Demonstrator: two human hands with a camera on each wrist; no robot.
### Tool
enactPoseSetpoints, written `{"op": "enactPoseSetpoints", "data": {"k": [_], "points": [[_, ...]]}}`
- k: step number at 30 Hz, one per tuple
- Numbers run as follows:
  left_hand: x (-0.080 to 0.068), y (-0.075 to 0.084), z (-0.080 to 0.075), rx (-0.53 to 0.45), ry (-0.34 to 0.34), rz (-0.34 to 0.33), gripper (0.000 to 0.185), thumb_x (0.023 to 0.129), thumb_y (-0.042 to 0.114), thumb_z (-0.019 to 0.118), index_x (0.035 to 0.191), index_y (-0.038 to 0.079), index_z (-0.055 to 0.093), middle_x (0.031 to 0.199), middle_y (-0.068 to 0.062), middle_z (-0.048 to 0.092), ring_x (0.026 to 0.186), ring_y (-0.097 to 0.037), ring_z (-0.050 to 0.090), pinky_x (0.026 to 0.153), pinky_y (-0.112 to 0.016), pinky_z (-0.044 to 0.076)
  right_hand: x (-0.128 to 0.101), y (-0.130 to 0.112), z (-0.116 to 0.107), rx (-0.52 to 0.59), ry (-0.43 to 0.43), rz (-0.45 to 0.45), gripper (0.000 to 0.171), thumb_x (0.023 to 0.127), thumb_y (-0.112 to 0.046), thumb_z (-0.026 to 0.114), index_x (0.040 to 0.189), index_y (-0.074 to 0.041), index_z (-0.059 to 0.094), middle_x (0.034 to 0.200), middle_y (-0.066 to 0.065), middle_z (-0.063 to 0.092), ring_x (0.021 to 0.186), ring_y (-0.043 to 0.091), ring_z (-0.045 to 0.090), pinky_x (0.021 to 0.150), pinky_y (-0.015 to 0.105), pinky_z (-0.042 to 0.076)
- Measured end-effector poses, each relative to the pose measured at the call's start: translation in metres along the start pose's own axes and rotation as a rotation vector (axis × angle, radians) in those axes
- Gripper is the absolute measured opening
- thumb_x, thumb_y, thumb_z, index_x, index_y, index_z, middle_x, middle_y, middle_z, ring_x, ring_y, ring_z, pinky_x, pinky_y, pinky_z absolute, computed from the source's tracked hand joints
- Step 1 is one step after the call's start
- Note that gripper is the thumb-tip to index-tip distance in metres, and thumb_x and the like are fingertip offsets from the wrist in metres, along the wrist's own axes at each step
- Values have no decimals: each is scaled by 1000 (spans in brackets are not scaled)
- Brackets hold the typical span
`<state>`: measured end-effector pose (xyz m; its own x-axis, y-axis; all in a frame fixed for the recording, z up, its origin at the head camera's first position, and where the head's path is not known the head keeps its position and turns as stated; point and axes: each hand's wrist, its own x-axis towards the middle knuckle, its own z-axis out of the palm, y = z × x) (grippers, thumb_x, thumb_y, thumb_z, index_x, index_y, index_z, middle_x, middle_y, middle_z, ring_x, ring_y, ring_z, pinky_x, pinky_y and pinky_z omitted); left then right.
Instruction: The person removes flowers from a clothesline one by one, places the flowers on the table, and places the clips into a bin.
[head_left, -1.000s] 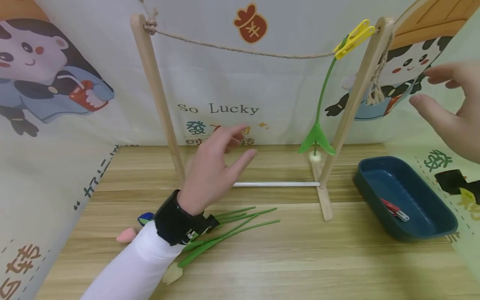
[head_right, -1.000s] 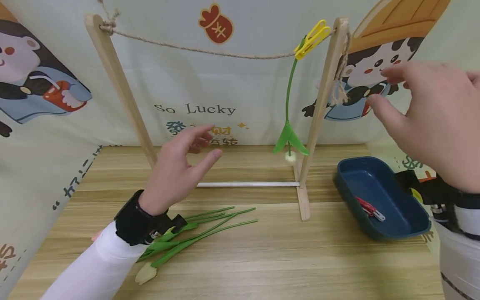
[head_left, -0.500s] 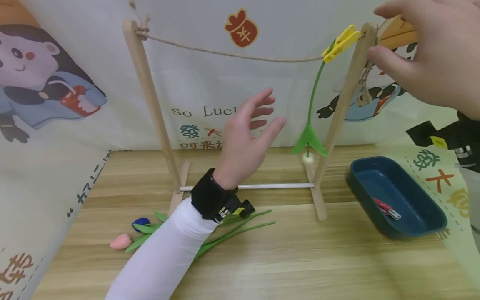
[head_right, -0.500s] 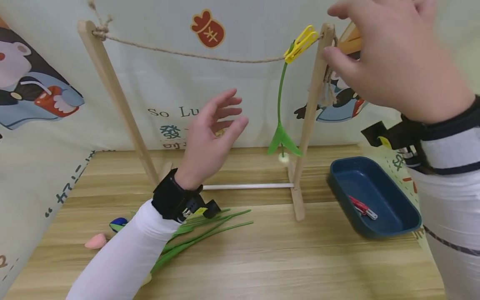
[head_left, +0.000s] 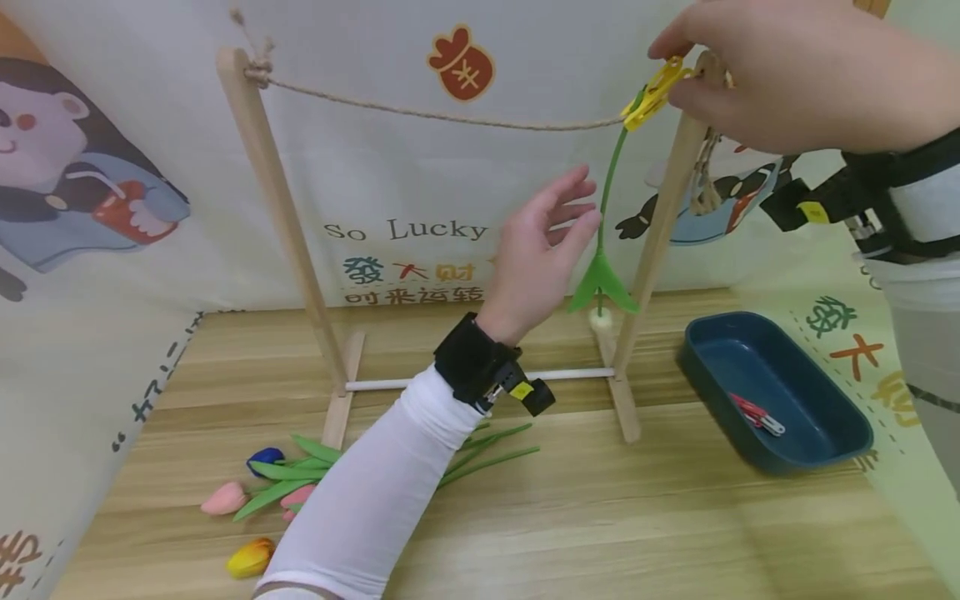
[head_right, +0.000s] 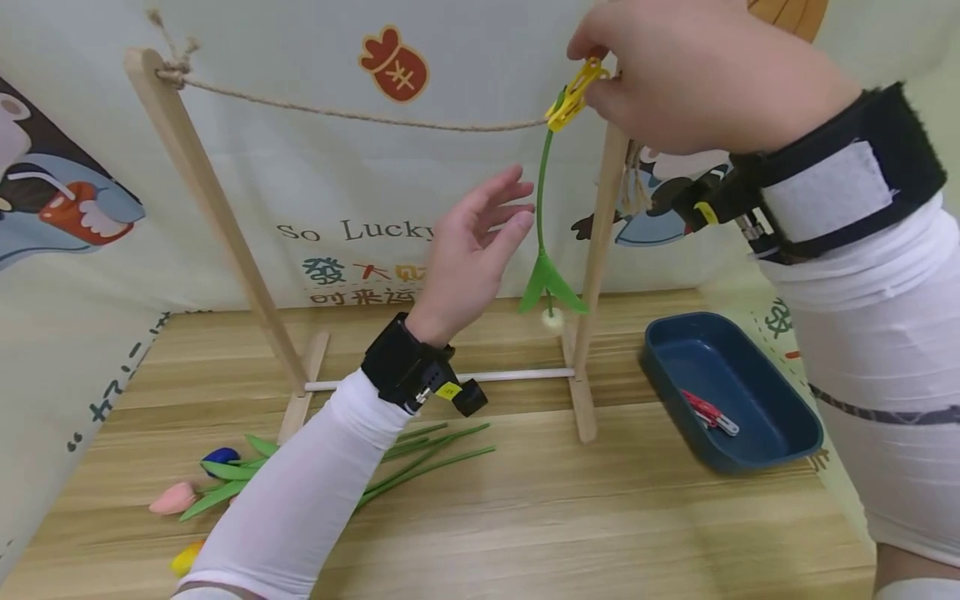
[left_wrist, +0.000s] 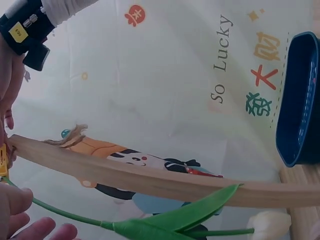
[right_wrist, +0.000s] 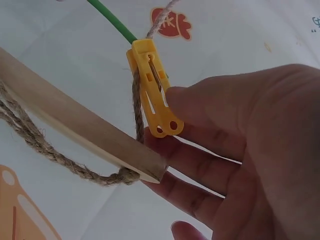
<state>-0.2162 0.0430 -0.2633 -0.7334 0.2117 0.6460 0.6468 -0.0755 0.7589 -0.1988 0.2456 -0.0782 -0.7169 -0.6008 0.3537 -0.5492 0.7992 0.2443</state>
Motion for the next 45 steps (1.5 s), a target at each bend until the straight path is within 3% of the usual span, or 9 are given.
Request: {"op": "enactPoseSetpoints", "data": {"k": [4, 11, 19, 26, 32, 37, 45], "points": [[4, -2, 8, -11, -6, 0, 45, 105, -2, 63, 149, -5, 55, 133, -21, 67, 116, -26, 70, 96, -26, 57, 3, 0, 1, -3, -23, 10, 35, 103, 3, 60, 135, 14, 60, 120, 34, 56, 67, 36, 54, 49, 31, 42], [5, 0, 12, -1, -8, -27, 41, 104, -4, 64, 144, -3, 60, 118, -16, 71, 104, -21, 72, 89, -27, 60, 4, -3, 1, -32, -28, 29, 31, 105, 5, 53, 132, 17, 60, 120, 36, 58, 88, 46, 49, 51, 39, 42], [5, 1, 12, 10, 5, -56, 39, 103, -5, 64, 142, -2, 62, 111, -14, 71, 99, -21, 72, 85, -28, 61, 4, -4, 1, -30, -20, 40, 27, 106, 4, 55, 129, 16, 62, 120, 36, 58, 88, 47, 49, 50, 39, 43], [3, 2, 10, -4, 9, -41, 38, 104, -7, 62, 142, -3, 62, 109, -14, 70, 94, -18, 71, 84, -29, 61, 2, -3, 2, -37, 28, 28, 24, 105, 6, 57, 127, 14, 64, 119, 35, 58, 101, 51, 43, 62, 49, 43], [1, 5, 6, 3, 10, -49, 38, 104, -6, 62, 142, -2, 63, 109, -13, 70, 95, -18, 71, 84, -30, 62, -2, -1, -1, -45, 122, -27, 21, 106, -1, 58, 122, 10, 67, 121, 31, 55, 99, 47, 46, 66, 50, 40], [-1, 8, 2, 15, 14, -53, 38, 104, -6, 62, 141, -2, 63, 108, -12, 70, 94, -17, 71, 85, -33, 62, -1, -1, -2, -61, 189, -52, 20, 105, 3, 58, 121, 12, 66, 126, 32, 52, 104, 50, 43, 71, 51, 36], [-10, 15, -10, 69, -16, -42, 37, 105, -6, 60, 142, -2, 63, 108, -13, 71, 93, -19, 71, 83, -30, 61, -7, -2, 0, 3, 221, 1, 27, 107, 8, 51, 130, 17, 60, 133, 33, 50, 111, 51, 41, 83, 49, 38]]}}
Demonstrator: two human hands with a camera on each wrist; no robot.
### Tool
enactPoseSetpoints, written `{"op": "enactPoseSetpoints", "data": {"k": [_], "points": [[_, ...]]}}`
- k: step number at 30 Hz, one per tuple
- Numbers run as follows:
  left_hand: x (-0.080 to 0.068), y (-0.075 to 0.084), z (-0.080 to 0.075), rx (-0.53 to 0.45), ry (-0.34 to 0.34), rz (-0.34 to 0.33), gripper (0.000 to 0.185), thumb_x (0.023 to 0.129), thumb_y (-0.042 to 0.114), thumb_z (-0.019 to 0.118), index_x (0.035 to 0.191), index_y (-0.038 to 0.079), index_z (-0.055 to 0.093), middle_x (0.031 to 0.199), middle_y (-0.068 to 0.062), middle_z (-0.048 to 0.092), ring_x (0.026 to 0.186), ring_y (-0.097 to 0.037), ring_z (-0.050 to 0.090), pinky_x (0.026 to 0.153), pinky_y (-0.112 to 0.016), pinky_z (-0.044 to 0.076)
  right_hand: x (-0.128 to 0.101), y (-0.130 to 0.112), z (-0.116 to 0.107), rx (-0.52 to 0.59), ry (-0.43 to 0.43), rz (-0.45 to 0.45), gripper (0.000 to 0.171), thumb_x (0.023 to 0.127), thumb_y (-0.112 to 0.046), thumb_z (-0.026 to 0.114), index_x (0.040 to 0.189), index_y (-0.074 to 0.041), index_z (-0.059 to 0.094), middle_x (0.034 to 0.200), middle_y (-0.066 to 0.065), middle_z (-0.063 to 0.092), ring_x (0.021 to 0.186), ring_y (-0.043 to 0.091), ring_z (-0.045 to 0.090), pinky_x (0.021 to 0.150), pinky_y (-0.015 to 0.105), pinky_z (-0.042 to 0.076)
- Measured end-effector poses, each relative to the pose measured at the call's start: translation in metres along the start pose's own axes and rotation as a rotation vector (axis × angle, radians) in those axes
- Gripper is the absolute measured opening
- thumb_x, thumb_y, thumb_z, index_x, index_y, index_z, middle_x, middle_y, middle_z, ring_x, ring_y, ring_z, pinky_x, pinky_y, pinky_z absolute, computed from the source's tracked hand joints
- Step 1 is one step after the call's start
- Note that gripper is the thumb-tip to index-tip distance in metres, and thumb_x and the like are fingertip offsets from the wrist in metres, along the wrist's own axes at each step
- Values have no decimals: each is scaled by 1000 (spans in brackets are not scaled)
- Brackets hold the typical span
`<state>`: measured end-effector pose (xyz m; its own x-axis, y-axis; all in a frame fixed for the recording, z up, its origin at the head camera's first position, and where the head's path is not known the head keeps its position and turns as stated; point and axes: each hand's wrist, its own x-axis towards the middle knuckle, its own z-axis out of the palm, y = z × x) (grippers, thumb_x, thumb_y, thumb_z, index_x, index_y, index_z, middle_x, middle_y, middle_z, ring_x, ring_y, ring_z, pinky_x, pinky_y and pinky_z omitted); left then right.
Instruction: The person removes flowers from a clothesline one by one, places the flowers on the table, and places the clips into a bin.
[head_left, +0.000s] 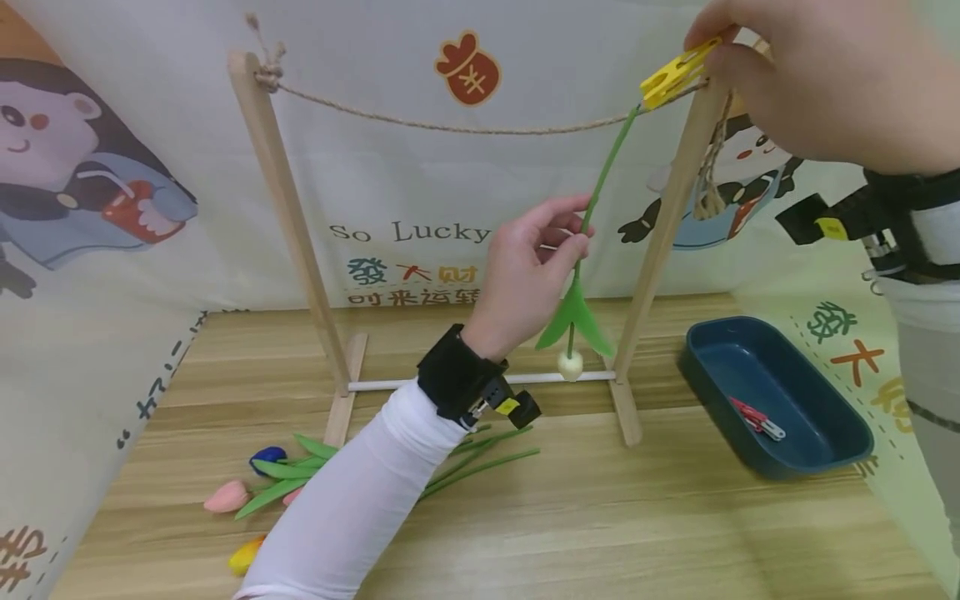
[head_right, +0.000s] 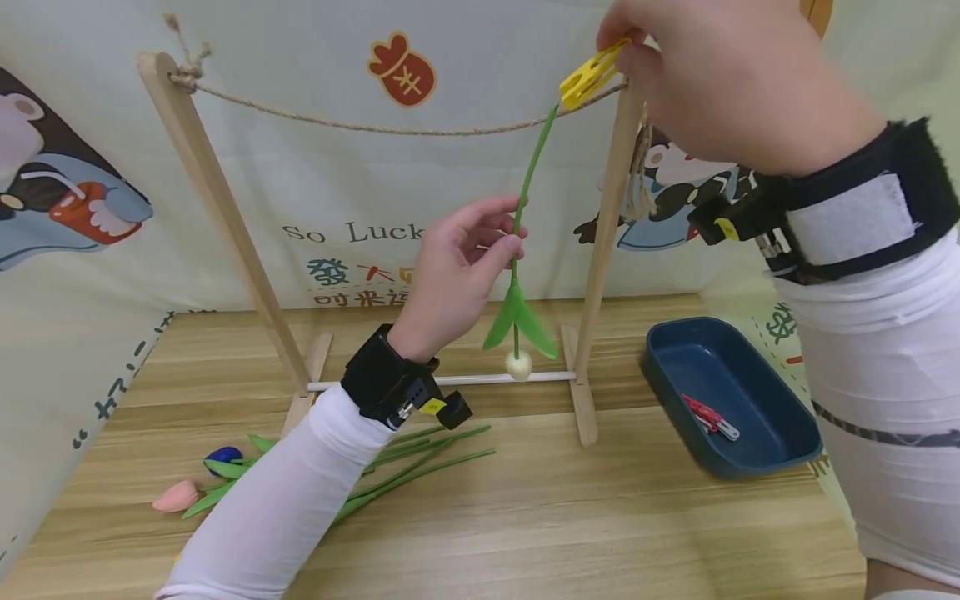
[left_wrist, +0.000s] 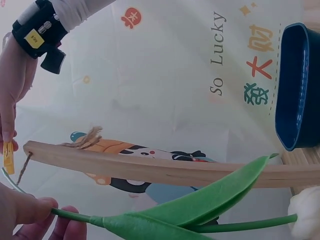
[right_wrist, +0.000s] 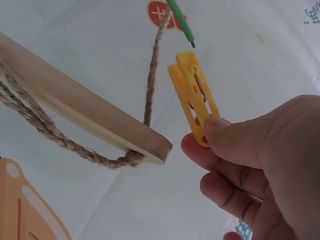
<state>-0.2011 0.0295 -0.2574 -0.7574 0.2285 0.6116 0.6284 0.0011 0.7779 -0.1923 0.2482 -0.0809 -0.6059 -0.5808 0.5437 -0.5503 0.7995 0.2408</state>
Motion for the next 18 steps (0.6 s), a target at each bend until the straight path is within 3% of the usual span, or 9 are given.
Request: {"op": "enactPoseSetpoints", "data": {"k": [3, 8, 10, 14, 18], "points": [[-7, 2, -6, 34, -2, 5, 36, 104, -6, 61, 140, -2, 65, 108, -13, 72, 93, -18, 70, 82, -30, 60, -5, 1, 0, 6, 37, 12, 26, 108, 7, 48, 130, 17, 60, 134, 33, 50, 114, 51, 40, 91, 55, 37], [-21, 6, -19, 119, -18, 8, 35, 103, -4, 65, 138, -1, 67, 107, -11, 73, 94, -16, 69, 82, -31, 59, -18, -3, 1, 3, 44, 80, 26, 107, 7, 51, 130, 16, 61, 129, 35, 53, 111, 54, 41, 89, 63, 36], [-27, 6, -25, 150, -36, 5, 35, 102, -3, 66, 137, 0, 68, 107, -11, 73, 95, -16, 69, 82, -32, 59, -25, -4, 2, -4, 34, 107, 27, 106, 7, 54, 131, 15, 61, 128, 36, 55, 114, 54, 41, 98, 64, 35], [-41, 8, -37, 233, -84, -2, 35, 102, -2, 68, 137, 2, 69, 107, -8, 73, 97, -16, 68, 82, -31, 59, -40, -3, 5, -5, 40, 134, 28, 104, 3, 61, 132, 10, 63, 128, 36, 58, 124, 52, 38, 115, 65, 17], [-55, 11, -50, 320, -135, -2, 36, 101, -2, 70, 136, 3, 70, 107, -7, 72, 97, -16, 68, 81, -30, 59, -59, -4, 13, 19, 49, 138, 31, 101, 2, 66, 131, 6, 64, 126, 34, 59, 125, 51, 37, 110, 67, 18]]}}
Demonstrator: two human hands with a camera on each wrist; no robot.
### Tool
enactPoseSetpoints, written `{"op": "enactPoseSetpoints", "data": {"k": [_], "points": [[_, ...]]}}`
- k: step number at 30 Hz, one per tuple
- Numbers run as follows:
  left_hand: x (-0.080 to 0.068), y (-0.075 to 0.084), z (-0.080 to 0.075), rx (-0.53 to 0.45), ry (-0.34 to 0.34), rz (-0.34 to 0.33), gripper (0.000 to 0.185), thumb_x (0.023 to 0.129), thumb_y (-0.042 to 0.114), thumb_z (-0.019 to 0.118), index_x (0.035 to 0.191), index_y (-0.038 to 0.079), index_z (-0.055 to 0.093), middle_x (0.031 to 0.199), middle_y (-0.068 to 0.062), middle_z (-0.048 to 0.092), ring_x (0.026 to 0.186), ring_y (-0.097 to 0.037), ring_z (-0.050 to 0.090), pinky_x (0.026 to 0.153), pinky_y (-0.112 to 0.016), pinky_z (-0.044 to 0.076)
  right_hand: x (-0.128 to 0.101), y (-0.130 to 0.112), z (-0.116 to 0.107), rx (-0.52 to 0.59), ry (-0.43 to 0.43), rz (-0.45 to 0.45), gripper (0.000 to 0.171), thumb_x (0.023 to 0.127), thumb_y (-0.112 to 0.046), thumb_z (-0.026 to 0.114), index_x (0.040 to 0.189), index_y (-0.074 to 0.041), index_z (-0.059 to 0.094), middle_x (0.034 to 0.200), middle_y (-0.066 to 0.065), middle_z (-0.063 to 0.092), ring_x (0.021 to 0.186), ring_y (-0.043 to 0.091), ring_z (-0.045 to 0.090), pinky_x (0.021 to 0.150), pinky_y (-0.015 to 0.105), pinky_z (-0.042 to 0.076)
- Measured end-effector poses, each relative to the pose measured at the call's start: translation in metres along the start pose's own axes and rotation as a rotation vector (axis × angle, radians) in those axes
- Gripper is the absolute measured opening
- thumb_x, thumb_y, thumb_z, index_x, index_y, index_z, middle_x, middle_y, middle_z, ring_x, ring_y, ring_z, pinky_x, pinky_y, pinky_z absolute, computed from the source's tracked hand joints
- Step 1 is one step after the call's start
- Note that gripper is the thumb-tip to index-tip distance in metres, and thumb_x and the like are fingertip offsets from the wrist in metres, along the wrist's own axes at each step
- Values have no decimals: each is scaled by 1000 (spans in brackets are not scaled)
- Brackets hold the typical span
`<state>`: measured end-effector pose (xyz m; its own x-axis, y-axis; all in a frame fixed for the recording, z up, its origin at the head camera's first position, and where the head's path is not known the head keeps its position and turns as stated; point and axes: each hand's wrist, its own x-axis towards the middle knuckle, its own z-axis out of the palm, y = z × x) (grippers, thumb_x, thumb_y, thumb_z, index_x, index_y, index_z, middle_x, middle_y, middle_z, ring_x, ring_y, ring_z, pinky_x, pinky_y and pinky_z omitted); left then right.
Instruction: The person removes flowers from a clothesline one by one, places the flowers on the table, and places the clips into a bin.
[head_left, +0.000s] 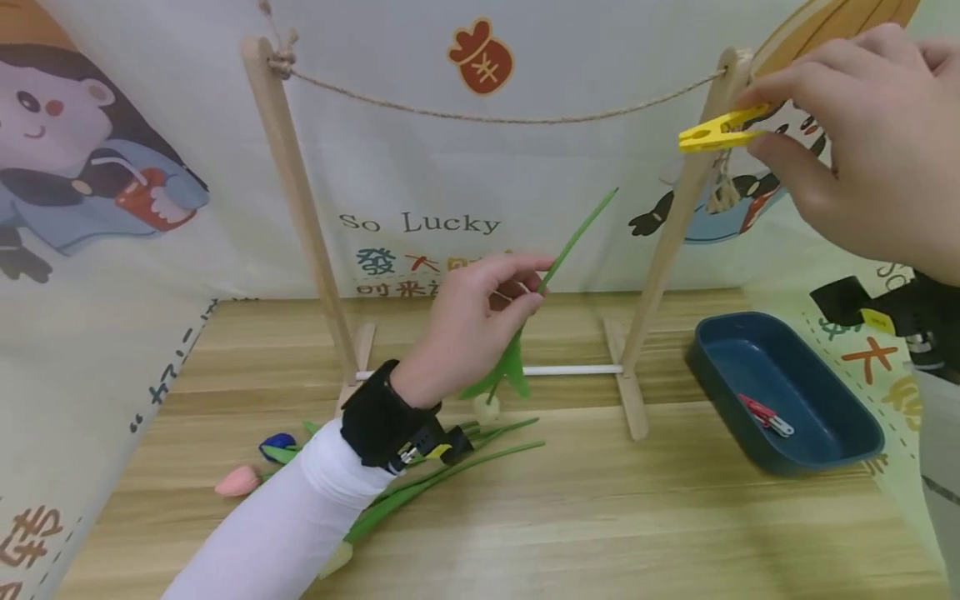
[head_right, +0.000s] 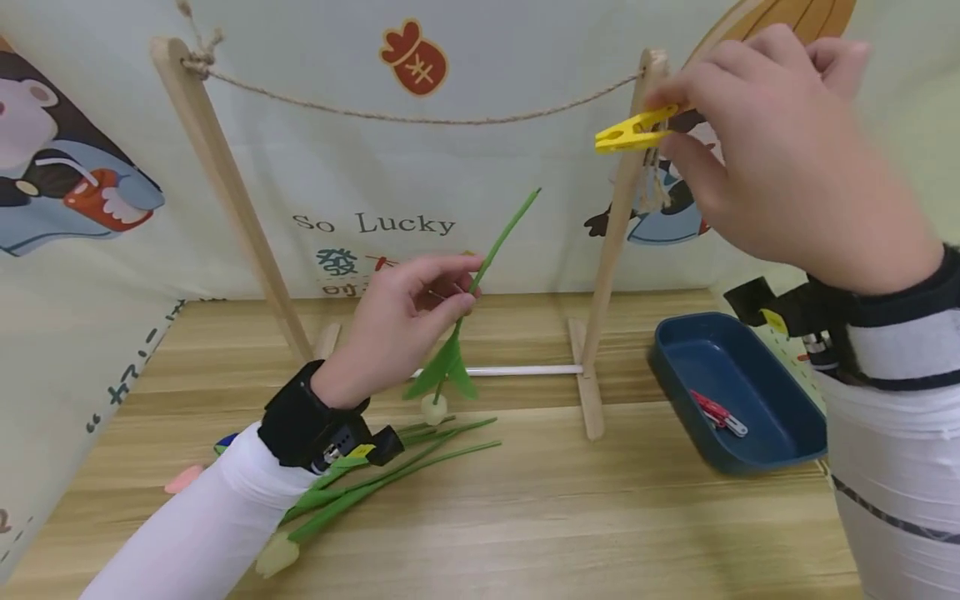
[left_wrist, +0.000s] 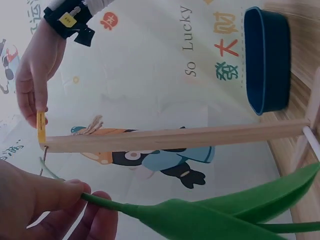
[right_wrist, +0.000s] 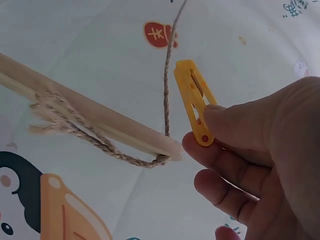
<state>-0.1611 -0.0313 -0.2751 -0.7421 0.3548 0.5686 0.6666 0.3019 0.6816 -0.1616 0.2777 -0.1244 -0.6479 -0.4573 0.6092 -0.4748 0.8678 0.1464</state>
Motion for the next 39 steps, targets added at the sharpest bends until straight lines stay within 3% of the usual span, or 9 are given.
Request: {"op": "enactPoseSetpoints", "data": {"k": [5, 9, 17, 27, 34, 39], "points": [[-20, -3, -12, 62, -58, -3, 37, 100, -3, 71, 136, 4, 70, 105, -5, 71, 94, -15, 67, 80, -30, 59, -25, -4, 10, 39, -2, 17, 38, 95, 6, 73, 131, 5, 63, 125, 34, 59, 120, 54, 40, 105, 69, 22], [-35, -4, -19, 102, -111, -53, 37, 101, -1, 71, 137, 5, 70, 104, -2, 71, 91, -13, 66, 79, -29, 59, -46, -3, 21, 67, -19, 56, 42, 91, 6, 78, 130, 4, 65, 122, 34, 62, 118, 54, 42, 103, 70, 24], [-64, -12, -30, 189, -204, -105, 37, 98, -2, 74, 134, 5, 73, 105, 0, 74, 85, -11, 66, 75, -29, 59, -91, 17, 50, 88, -101, 174, 40, 92, 4, 77, 130, 4, 65, 123, 34, 61, 118, 56, 43, 98, 72, 26], [-97, -29, -31, 310, -317, -140, 34, 99, -2, 72, 131, 7, 74, 98, 2, 71, 81, -9, 60, 72, -28, 55, -142, 41, 85, 103, -170, 295, 36, 96, 1, 73, 129, 7, 62, 120, 37, 57, 112, 56, 41, 95, 77, 23], [-122, -42, -31, 374, -362, -146, 31, 96, -4, 75, 126, 6, 76, 108, 0, 75, 90, -9, 65, 79, -30, 58, -172, 53, 107, 129, -221, 374, 32, 98, -5, 71, 126, 7, 62, 125, 38, 53, 117, 59, 38, 93, 81, 23], [-136, -50, -29, 412, -401, -161, 30, 93, -2, 79, 121, 8, 78, 98, 5, 71, 85, -7, 61, 76, -28, 56, -195, 60, 123, 142, -260, 403, 32, 100, -12, 73, 124, 8, 64, 121, 38, 55, 116, 62, 38, 92, 84, 22]]}}
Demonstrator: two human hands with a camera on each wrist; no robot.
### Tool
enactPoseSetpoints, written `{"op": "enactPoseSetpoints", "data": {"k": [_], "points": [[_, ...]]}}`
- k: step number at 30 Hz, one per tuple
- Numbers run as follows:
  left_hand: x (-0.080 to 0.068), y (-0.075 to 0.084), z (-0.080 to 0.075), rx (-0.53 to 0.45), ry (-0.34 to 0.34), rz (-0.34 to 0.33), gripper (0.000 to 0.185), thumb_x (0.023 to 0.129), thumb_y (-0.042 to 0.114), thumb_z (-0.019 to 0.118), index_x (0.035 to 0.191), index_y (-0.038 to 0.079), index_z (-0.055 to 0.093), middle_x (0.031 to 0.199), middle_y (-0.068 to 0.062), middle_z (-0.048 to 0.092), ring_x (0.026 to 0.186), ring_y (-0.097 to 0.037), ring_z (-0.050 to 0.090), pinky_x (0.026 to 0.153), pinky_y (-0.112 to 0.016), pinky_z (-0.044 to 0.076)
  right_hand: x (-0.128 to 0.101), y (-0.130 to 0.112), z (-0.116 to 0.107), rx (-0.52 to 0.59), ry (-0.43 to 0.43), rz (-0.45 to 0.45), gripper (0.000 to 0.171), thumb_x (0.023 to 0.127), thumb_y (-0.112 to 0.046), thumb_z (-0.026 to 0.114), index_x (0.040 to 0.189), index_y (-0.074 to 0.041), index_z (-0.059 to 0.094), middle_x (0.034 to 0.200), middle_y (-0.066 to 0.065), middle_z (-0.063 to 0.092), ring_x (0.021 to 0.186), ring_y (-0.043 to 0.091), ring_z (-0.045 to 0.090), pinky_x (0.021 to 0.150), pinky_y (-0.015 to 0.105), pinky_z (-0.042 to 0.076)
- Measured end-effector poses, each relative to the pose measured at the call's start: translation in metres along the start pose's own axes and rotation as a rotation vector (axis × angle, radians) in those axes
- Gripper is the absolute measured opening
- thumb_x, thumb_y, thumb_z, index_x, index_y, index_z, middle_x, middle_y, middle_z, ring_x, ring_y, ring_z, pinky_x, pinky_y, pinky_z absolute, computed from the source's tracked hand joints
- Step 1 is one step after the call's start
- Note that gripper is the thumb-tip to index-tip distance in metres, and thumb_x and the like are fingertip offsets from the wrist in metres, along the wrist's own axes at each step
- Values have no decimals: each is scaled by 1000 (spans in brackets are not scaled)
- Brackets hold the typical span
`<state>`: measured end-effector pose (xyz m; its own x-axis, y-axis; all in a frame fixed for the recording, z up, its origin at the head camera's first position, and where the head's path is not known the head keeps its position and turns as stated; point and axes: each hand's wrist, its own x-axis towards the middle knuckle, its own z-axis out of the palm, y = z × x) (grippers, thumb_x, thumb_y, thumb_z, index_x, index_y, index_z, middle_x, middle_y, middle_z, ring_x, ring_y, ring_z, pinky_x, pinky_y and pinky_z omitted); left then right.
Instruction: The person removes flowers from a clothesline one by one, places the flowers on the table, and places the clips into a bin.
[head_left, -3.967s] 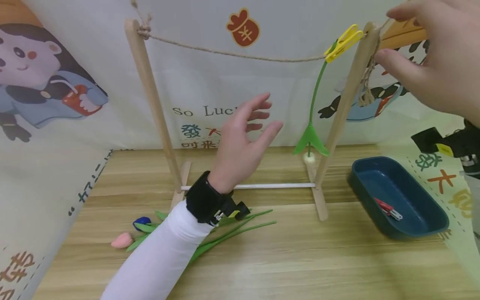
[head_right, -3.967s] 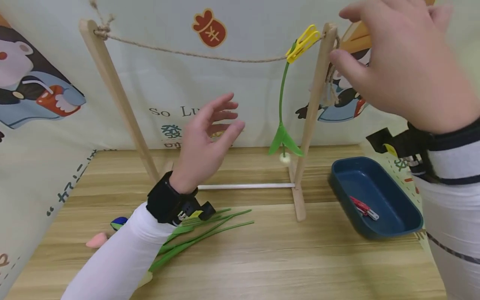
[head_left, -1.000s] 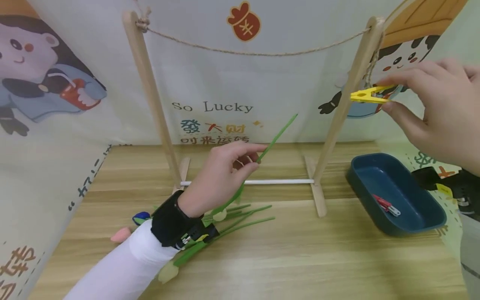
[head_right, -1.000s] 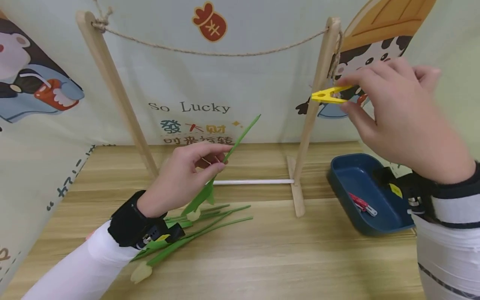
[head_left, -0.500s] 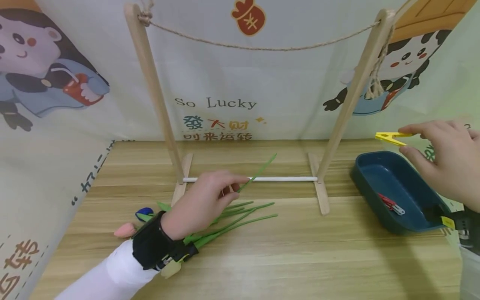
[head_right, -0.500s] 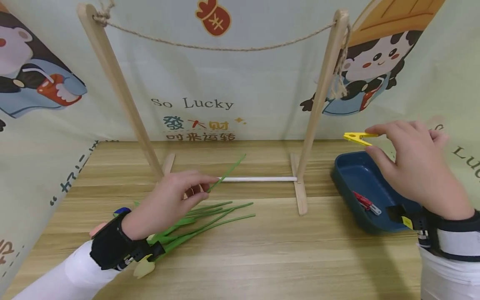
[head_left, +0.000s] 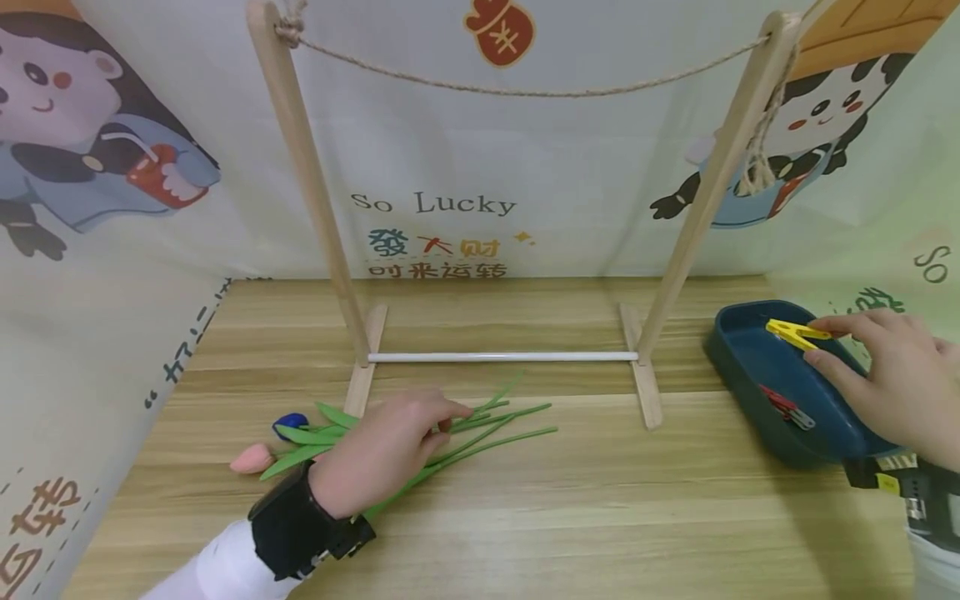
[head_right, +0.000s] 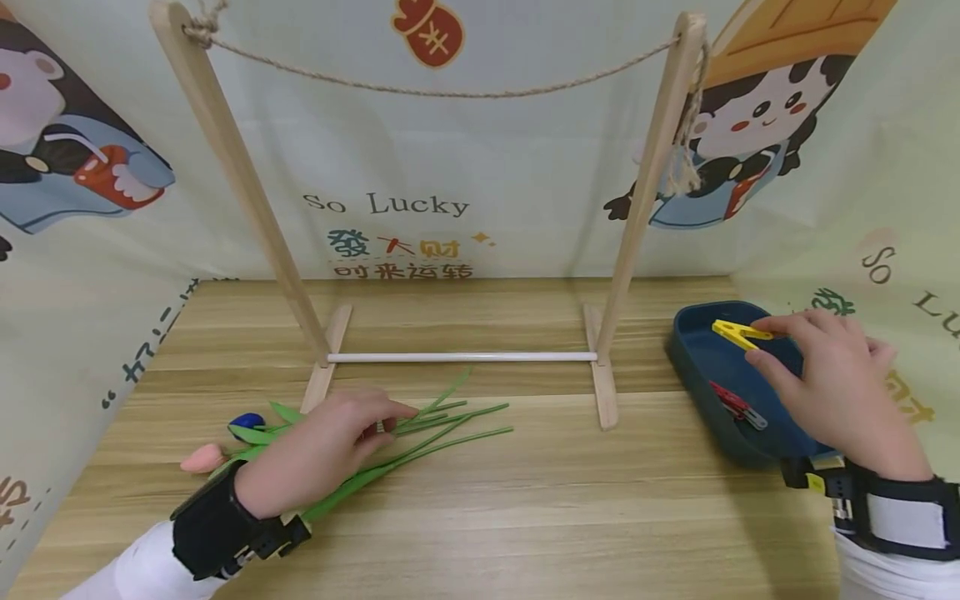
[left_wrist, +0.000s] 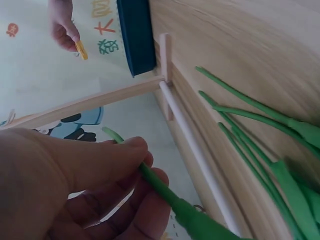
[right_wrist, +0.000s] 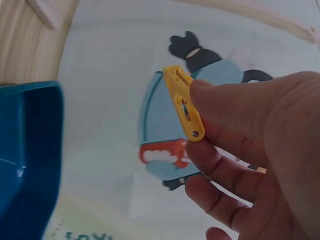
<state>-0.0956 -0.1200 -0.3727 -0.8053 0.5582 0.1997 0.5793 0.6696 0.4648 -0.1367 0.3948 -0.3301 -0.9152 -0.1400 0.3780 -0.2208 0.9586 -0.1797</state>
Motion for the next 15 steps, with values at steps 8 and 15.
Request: {"op": "enactPoseSetpoints", "data": {"k": [8, 15], "points": [[-11, -10, 16, 44, -52, -26, 31, 94, -8, 75, 121, 7, 78, 105, -4, 75, 94, -14, 70, 78, -32, 59, -17, 26, 26, 56, -54, 49, 34, 100, -15, 75, 121, 9, 64, 119, 40, 53, 110, 66, 41, 86, 88, 17], [-18, -20, 31, 111, -68, -48, 30, 92, -7, 76, 118, 7, 79, 108, -5, 75, 101, -21, 72, 85, -38, 61, -25, 41, 42, 47, -136, 117, 33, 96, -11, 77, 121, 8, 65, 112, 40, 61, 100, 59, 52, 84, 91, 19]]}}
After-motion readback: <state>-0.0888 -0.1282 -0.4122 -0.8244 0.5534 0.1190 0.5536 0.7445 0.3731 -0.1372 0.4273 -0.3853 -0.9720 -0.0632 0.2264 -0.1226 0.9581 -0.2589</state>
